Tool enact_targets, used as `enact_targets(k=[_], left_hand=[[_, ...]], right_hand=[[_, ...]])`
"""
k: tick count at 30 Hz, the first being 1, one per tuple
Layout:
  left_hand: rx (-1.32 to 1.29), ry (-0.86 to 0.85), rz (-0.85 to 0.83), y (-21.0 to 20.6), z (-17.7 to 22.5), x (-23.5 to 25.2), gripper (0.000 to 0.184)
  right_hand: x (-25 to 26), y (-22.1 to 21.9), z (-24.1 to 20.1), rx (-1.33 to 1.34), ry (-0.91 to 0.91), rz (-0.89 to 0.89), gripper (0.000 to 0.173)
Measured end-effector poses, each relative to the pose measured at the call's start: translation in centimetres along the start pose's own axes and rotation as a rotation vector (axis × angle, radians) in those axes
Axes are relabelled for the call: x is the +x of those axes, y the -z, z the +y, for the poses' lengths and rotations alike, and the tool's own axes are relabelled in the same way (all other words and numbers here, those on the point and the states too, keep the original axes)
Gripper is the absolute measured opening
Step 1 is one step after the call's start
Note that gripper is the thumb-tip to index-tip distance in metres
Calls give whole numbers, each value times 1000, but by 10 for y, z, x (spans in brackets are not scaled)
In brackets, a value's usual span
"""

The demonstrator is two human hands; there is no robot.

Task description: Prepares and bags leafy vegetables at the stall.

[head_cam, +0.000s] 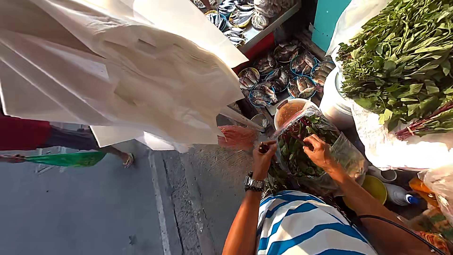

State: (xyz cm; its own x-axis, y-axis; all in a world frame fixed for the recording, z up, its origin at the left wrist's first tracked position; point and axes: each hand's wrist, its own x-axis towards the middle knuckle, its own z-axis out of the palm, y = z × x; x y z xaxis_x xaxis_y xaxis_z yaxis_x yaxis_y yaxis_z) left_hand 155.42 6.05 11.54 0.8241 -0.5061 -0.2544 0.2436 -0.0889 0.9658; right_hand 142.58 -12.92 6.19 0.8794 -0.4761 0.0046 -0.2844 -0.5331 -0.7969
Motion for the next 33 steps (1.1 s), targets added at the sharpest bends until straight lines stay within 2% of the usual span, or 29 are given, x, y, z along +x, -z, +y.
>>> enact_targets(k=[2,4,6,9,15,17,18,20,21,23,25,28,30,33], left_hand=[[1,11,-96,-16,6,7,28],[-7,25,-148,-29,14,9,20],[-24,-3,-145,-36,21,6,5],[-35,-94,-44,-28,27,-1,5],[-58,-217,198,47,40,-29,8],[132,-256,349,80,35,-39,6],[314,-246,440,95,30,-44,7],[643,-101,509,114,25,-56,44],[685,-57,494,114,26,-62,55],[549,-100,408,97,29,-73,51],[188,-202,221,67,30,-84,34],[-206,-257,45,31,28,-88,27],[-327,-282,-13,17,24,-85,31],[-322,-301,-87,6,22,-81,33]], right_hand=[[-9,4,-15,64,88,13,25],[-16,9,-29,108,119,28,26],[-21,15,-36,139,111,41,27],[-26,21,-33,158,119,100,29],[-33,33,-16,304,-57,51,29],[-35,33,-19,289,-54,35,28],[-37,32,-24,269,-33,33,28],[-40,26,-34,237,29,19,28],[-40,23,-41,234,70,6,28],[-43,15,-60,206,164,-2,28],[-52,6,-78,166,283,13,28],[-65,-9,-95,124,472,83,25],[-74,-15,-98,91,547,136,24],[-80,-17,-93,56,593,193,25]])
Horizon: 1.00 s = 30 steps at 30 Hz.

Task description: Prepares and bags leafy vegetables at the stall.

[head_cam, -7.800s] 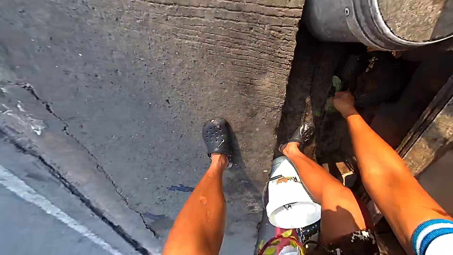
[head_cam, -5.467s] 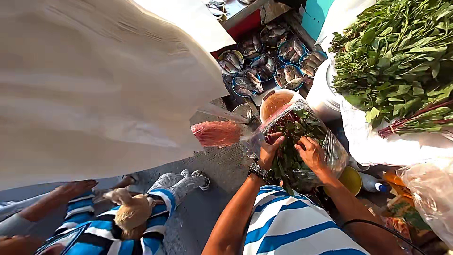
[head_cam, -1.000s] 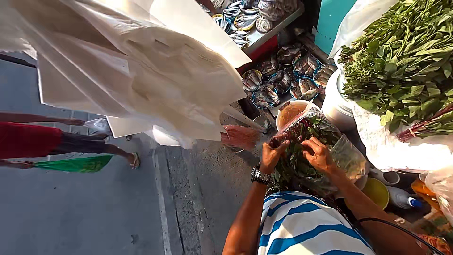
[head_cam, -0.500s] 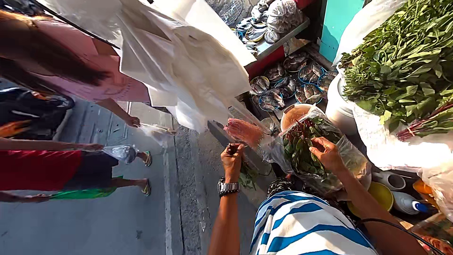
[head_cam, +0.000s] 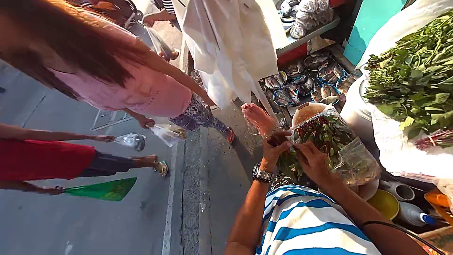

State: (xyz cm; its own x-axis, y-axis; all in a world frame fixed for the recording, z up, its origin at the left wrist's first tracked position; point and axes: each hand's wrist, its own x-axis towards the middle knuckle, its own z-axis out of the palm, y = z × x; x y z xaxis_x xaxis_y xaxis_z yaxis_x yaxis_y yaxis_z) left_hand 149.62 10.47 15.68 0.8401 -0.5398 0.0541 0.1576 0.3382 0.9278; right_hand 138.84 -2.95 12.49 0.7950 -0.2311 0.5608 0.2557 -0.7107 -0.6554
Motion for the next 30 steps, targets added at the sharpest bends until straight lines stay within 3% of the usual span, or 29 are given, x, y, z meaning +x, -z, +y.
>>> enact_targets(k=[7,9,11,13,15,19,22,25,27,30], left_hand=[[54,99,-53,-7,-3,6,31],[38,90,-123,-2,-9,11,22],[28,83,-125,4,-15,14,12],[-11,75,-18,16,-20,15,12],[7,38,144,33,-18,15,17],[149,-50,395,58,-5,16,15],[226,-33,450,62,-1,18,12],[195,-12,431,62,-4,19,12],[198,11,401,61,-10,23,12],[245,85,298,54,-13,31,6]], right_hand=[[-12,-1,7,-3,-14,23,26],[-13,-7,10,5,-15,30,25],[-12,-9,16,72,-20,-62,27],[-5,-9,33,233,-99,-223,30],[1,-10,63,332,-326,-289,30],[18,-24,136,8,-1063,-334,38],[24,-43,176,-95,-1294,-412,45],[25,-55,191,-66,-1288,-418,36],[21,-54,191,-35,-1233,-322,31],[12,-38,171,85,-981,-168,27]])
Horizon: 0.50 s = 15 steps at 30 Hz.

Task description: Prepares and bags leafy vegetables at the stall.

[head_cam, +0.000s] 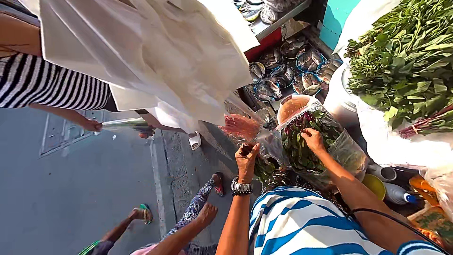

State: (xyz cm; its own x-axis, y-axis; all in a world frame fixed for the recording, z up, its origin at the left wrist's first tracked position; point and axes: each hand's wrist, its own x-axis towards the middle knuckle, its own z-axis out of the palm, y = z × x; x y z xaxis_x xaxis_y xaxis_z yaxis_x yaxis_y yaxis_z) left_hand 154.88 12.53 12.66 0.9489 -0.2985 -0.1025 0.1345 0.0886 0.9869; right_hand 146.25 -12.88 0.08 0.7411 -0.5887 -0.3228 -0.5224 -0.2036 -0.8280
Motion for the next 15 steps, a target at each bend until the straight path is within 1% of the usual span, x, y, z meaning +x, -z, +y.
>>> enact_targets(k=[2,4,6,8,10,12,15], left_hand=[[12,19,-104,-9,2,3,10],[29,12,-222,-21,2,6,17],[66,-23,-336,-35,6,6,25],[104,-77,-436,-48,11,5,28],[111,-98,-505,-57,17,1,25],[130,-87,-553,-62,18,-3,21],[121,-76,-598,-63,18,-7,17]], right_hand=[[-25,10,-8,103,236,-33,24],[-50,21,-19,159,446,-103,22],[-71,32,-34,166,570,-186,24],[-84,42,-46,156,642,-255,22],[-91,48,-53,194,659,-300,21],[-95,54,-57,235,681,-322,22],[-97,62,-65,216,720,-344,22]])
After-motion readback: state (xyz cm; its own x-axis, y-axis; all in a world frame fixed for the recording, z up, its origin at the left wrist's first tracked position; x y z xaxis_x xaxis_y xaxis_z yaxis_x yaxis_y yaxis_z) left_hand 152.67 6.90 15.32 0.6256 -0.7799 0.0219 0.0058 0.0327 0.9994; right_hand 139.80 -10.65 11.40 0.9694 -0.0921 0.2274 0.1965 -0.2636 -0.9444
